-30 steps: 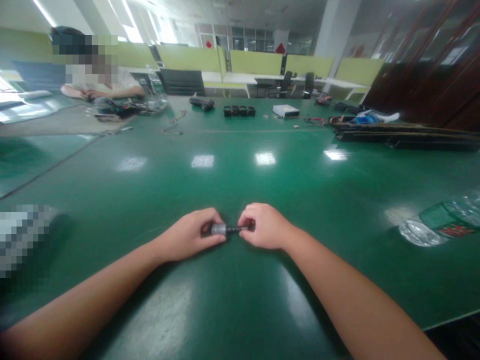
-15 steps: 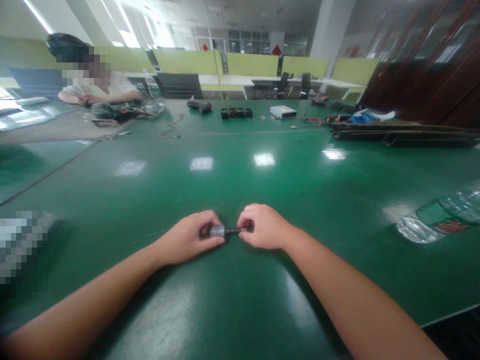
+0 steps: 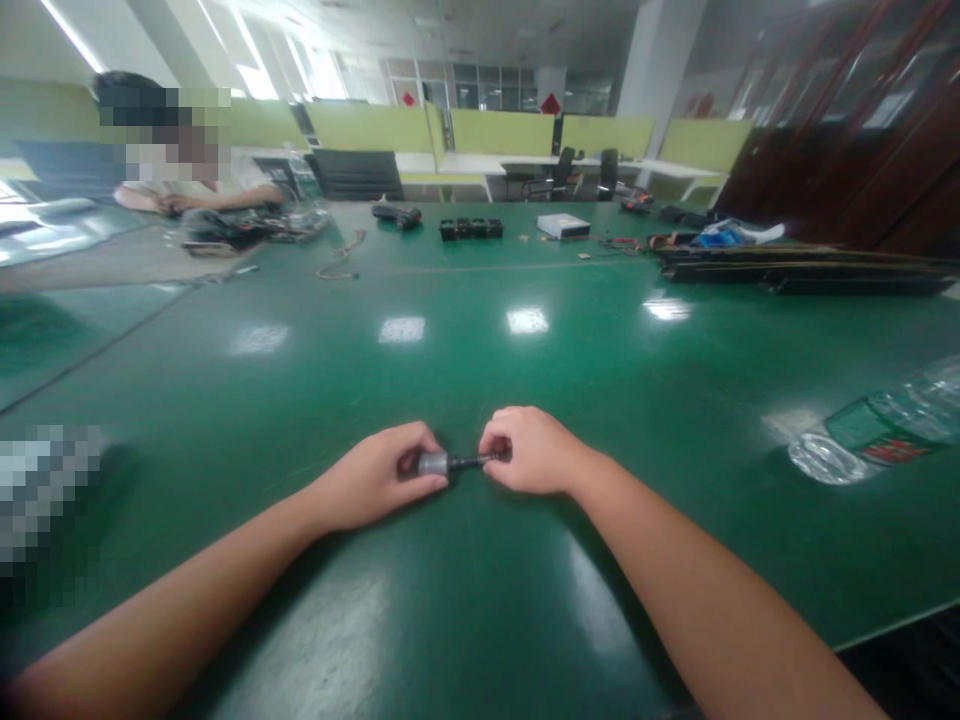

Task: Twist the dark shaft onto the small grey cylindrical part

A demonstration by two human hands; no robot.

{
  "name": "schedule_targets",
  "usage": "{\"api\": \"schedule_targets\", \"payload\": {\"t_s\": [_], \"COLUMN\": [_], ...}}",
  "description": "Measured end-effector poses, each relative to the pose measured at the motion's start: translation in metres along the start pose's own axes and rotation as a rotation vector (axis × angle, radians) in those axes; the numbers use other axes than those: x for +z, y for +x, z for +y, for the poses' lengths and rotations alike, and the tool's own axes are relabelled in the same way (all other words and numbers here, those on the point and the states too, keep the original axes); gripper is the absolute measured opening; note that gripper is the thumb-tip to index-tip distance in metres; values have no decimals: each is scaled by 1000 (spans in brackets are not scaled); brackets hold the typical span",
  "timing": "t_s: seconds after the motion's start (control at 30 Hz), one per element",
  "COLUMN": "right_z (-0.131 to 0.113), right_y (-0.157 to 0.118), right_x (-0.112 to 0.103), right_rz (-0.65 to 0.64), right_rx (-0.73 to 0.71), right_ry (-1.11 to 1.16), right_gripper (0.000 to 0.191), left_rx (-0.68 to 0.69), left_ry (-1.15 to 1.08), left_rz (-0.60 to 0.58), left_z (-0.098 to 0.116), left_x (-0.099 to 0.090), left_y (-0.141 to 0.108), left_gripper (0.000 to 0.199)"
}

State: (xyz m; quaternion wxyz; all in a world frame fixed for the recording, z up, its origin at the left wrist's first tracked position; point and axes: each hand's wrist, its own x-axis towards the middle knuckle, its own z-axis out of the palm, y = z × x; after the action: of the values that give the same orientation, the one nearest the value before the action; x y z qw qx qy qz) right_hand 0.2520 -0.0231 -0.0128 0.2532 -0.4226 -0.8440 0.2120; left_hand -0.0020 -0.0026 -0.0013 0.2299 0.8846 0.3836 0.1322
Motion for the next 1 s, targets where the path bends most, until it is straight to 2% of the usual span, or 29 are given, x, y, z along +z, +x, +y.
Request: {"api": "schedule_targets", "payload": {"t_s": [0.37,0.83,0.9,1.0], "right_z": [10,7,6,5], "right_y": [-2,0,1,3], "right_x": [-14,-7,-2,6], "right_rz": [-30,-40,-29,-22], "right_rx": [73,50,70,139], "right_ry": [35,71,143,346], "right_gripper": [11,9,13,36], "left_rx": [-6,-6,-5,-1], "left_ry": [5,16,17,17], "left_rz": [-2,-5,-4,-8], "left_z": [1,-2,-3,-4], "left_x": [-1,1,2,2], "left_y": [0,0,0,0], "left_gripper": [29,30,30,29]}}
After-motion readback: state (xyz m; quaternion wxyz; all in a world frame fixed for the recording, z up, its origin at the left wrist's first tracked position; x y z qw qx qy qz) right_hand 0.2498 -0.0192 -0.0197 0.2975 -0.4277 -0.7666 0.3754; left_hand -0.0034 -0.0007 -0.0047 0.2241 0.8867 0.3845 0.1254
